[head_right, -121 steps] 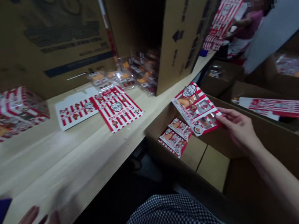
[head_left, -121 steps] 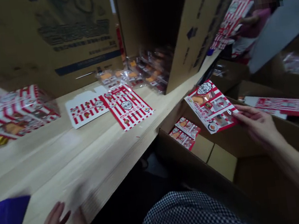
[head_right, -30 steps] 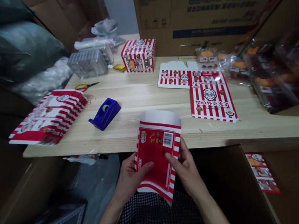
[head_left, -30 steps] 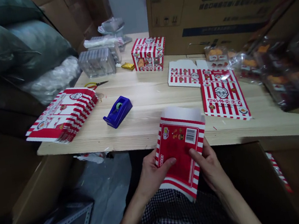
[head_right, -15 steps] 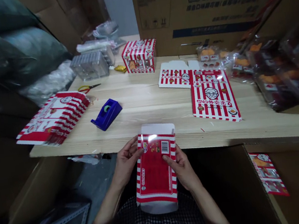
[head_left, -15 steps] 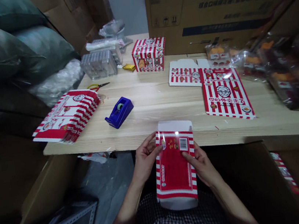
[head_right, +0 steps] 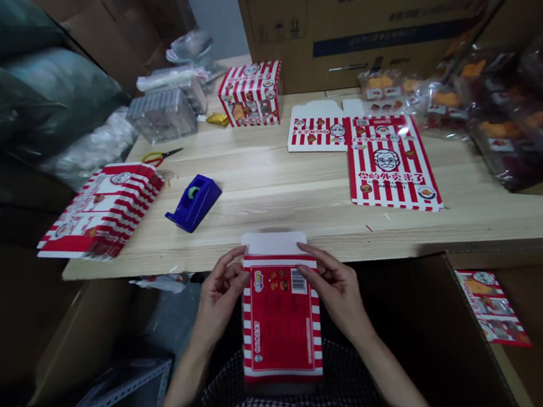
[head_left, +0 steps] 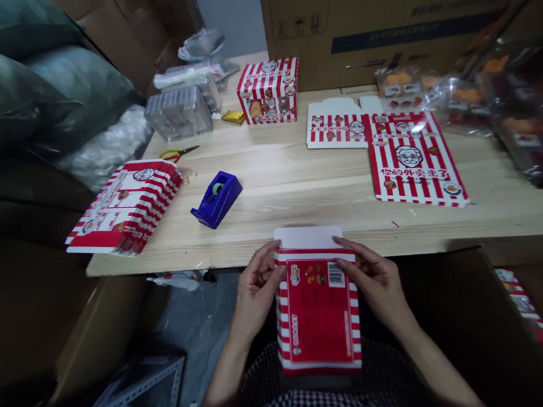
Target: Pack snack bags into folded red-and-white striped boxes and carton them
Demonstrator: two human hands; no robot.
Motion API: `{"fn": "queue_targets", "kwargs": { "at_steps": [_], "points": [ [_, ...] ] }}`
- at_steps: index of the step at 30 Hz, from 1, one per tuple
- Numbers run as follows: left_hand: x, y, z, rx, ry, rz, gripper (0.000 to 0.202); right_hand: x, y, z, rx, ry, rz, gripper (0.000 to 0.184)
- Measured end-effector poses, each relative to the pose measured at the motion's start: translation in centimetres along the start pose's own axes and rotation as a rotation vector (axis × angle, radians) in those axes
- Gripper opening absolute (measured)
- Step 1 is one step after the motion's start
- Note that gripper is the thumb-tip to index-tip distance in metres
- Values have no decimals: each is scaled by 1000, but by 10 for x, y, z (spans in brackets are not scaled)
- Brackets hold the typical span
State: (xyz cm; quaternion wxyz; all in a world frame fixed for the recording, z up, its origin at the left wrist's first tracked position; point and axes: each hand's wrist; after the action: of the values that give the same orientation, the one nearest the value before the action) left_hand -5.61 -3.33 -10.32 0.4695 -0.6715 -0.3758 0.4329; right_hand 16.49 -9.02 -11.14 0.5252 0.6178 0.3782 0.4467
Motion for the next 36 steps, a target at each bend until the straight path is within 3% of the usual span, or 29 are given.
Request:
{"fn": "queue_targets", "kwargs": {
  "at_steps": [6, 13, 20, 26, 31, 36],
  "points": [
    [5, 4, 8, 27, 67, -4, 47, -4, -9, 11, 25, 256, -62, 57],
    [7, -2, 11, -4, 74, 12, 44, -10, -17, 0, 205, 219, -120, 68],
    [8, -20, 10, 135, 117, -36, 43, 21, 0, 8, 216, 245, 5, 55],
    [16, 3, 9, 133, 135, -42, 26, 18, -15, 10, 213, 275, -100, 34],
    [29, 25, 12, 143, 104, 20, 25, 26, -37, 13, 222, 320, -125, 35],
    [36, 8, 14, 192, 67, 9, 25, 39, -26, 15, 182, 324, -91, 28]
  ]
}}
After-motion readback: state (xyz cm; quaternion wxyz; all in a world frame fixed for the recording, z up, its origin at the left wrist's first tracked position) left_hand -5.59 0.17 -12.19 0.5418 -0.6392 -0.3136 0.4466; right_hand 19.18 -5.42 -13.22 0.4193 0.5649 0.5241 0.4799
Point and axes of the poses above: each hand's wrist, its own x-axis towards the middle knuckle, its own z-axis out of the back of the hand, y = z × x, and after that the axes turned 9 degrees about z, right-handed
